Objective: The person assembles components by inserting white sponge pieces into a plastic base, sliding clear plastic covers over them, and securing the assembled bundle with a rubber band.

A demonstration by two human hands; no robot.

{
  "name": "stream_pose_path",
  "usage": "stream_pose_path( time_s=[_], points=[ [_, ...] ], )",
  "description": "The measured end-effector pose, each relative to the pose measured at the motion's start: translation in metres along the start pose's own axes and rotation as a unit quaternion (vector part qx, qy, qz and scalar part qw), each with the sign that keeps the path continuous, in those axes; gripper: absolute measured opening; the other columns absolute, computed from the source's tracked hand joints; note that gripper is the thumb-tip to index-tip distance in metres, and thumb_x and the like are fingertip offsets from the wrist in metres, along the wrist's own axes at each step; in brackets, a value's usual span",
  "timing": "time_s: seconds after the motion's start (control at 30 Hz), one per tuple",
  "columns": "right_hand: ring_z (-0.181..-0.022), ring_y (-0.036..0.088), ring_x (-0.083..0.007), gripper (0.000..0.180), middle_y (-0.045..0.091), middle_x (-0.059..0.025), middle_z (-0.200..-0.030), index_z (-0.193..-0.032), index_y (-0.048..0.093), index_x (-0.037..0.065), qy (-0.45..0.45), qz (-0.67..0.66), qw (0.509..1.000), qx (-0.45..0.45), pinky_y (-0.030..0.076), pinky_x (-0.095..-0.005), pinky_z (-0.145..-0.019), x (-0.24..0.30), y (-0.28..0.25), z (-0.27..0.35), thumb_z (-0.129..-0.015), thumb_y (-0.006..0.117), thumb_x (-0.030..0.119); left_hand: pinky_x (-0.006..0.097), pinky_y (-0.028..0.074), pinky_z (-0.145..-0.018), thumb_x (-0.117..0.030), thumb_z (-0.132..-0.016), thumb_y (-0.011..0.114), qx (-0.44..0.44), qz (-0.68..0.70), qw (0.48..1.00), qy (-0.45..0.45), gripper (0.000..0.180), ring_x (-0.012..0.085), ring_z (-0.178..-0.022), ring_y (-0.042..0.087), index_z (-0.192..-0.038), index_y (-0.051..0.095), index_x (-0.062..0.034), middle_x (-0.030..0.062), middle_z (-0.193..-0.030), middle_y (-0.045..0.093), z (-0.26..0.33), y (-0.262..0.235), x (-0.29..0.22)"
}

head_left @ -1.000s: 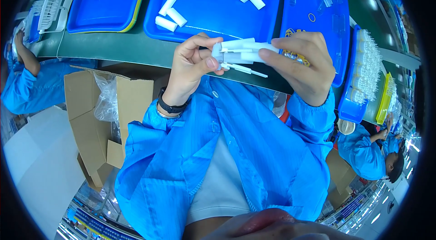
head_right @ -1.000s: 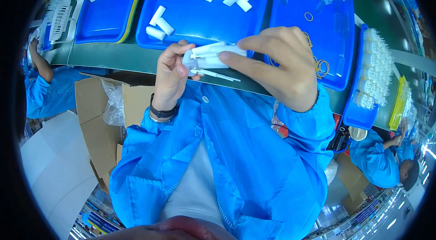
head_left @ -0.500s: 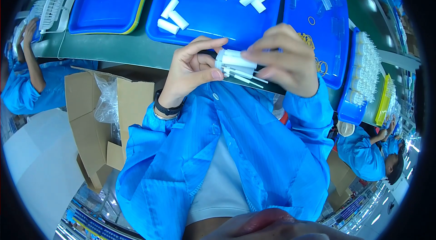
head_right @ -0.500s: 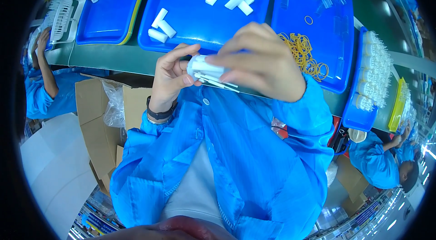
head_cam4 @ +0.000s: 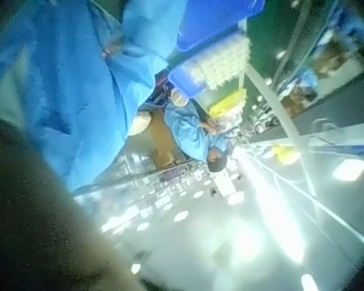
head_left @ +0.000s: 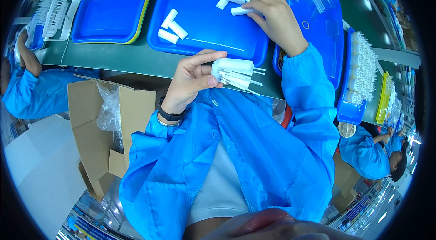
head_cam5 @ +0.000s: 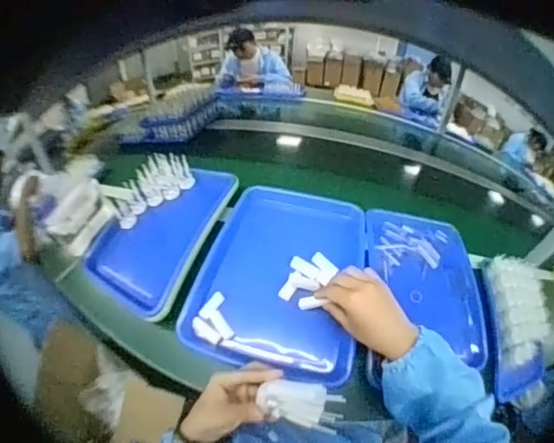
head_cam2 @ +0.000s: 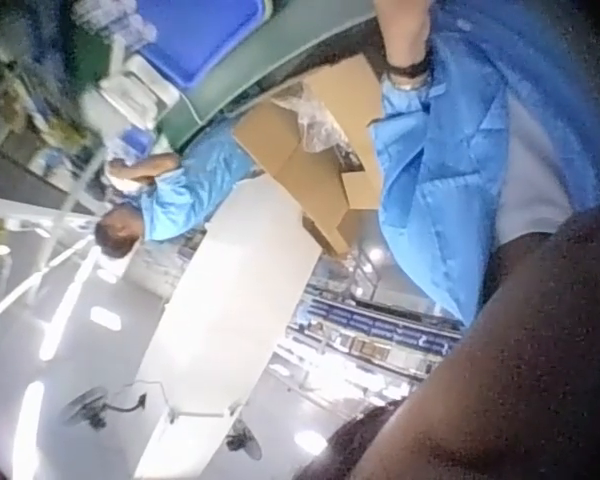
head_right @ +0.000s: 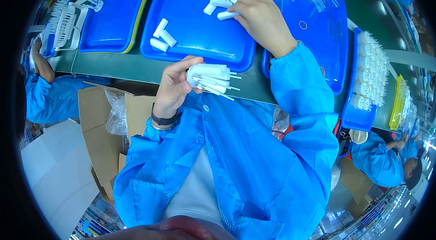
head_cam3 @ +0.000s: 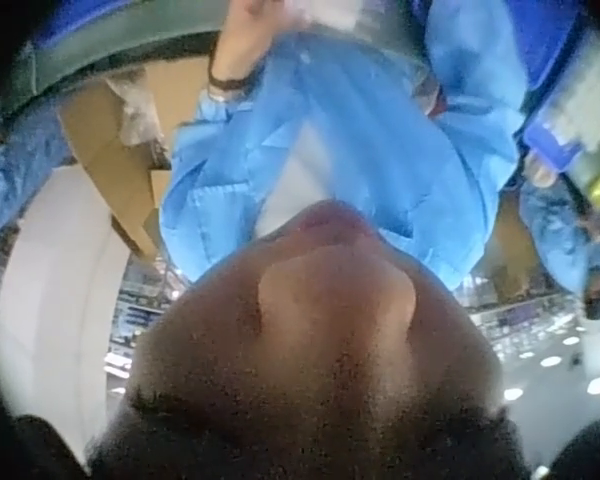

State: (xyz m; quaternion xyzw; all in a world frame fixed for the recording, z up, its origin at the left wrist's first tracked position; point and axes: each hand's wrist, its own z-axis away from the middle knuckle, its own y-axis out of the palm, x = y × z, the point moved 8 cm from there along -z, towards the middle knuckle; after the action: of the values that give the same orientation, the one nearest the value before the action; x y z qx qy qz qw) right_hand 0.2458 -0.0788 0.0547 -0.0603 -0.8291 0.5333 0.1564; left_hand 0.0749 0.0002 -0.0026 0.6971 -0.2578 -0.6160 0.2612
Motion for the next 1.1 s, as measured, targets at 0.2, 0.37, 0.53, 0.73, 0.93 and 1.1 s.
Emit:
stream_pose_path(
  time_s=[0.2, 0.37, 0.53, 0.73, 0.93, 1.1],
  points=[
    [-0.083, 0.058, -0.0243, 0.018, 0.064, -0.0073, -0.089, -0.096, 0.067, 0.009, 0.037, -0.083, 0.995, -0.029, 0.044, -0.0347, -0.072, 0.02, -0.034, 0.01, -0.078, 0.068, 0.007, 0.028, 0.058, -0.078, -0.005, -0.084, 0.067, -0.031, 0.001, 1.0, 0.002, 0.05, 0.023, -0.098, 0.065, -0.129, 0.049, 0.005, 0.0129, -0.12, 0.054, 0.0, -0.007, -0.002],
    [-0.078, 0.059, -0.0196, 0.012, 0.064, -0.0082, -0.088, -0.093, 0.066, 0.004, 0.072, -0.296, 0.952, -0.035, 0.045, -0.0294, -0.068, 0.028, -0.053, 0.034, -0.081, 0.065, 0.003, 0.027, 0.058, -0.074, -0.008, -0.085, 0.068, -0.074, -0.008, 0.997, -0.001, 0.051, 0.0231, -0.089, 0.068, -0.13, 0.048, 0.0042, 0.0182, -0.112, 0.061, 0.0, -0.014, -0.002],
    [-0.079, 0.059, -0.0165, 0.013, 0.064, -0.0099, -0.09, -0.092, 0.066, 0.0, 0.103, -0.498, 0.858, -0.066, 0.045, -0.0273, -0.069, 0.028, -0.072, 0.054, -0.079, 0.066, -0.002, 0.027, 0.058, -0.071, -0.011, -0.085, 0.069, -0.095, -0.012, 0.995, 0.022, 0.048, 0.0221, -0.084, 0.069, -0.126, 0.051, 0.0043, 0.0197, -0.108, 0.063, 0.0, -0.016, -0.004],
    [-0.074, 0.063, -0.0204, 0.015, 0.066, -0.0125, -0.083, -0.087, 0.067, 0.0, 0.034, -0.402, 0.91, -0.098, 0.048, -0.0293, -0.064, 0.043, -0.091, 0.058, -0.073, 0.072, -0.002, 0.026, 0.058, -0.071, -0.017, -0.087, 0.068, -0.115, -0.029, 0.992, 0.039, 0.047, 0.0193, -0.08, 0.069, -0.125, 0.052, 0.004, 0.0159, -0.108, 0.061, 0.002, -0.02, -0.003],
    [-0.073, 0.063, -0.0222, 0.018, 0.066, -0.012, -0.081, -0.086, 0.068, 0.0, 0.023, -0.375, 0.923, -0.086, 0.048, -0.0301, -0.064, 0.055, -0.093, 0.058, -0.069, 0.075, -0.001, 0.026, 0.058, -0.071, -0.018, -0.087, 0.068, -0.116, -0.028, 0.992, 0.041, 0.046, 0.0183, -0.078, 0.069, -0.124, 0.052, 0.0033, 0.0152, -0.109, 0.06, 0.002, -0.02, -0.003],
    [-0.074, 0.063, -0.0229, 0.02, 0.066, -0.0117, -0.082, -0.087, 0.07, 0.001, -0.003, -0.343, 0.937, -0.067, 0.049, -0.0307, -0.063, 0.066, -0.092, 0.054, -0.068, 0.075, -0.003, 0.026, 0.058, -0.07, -0.011, -0.086, 0.067, -0.109, -0.029, 0.992, 0.049, 0.041, 0.0195, -0.079, 0.069, -0.122, 0.055, 0.0025, 0.0155, -0.111, 0.059, 0.0, -0.016, -0.003]
  ],
)
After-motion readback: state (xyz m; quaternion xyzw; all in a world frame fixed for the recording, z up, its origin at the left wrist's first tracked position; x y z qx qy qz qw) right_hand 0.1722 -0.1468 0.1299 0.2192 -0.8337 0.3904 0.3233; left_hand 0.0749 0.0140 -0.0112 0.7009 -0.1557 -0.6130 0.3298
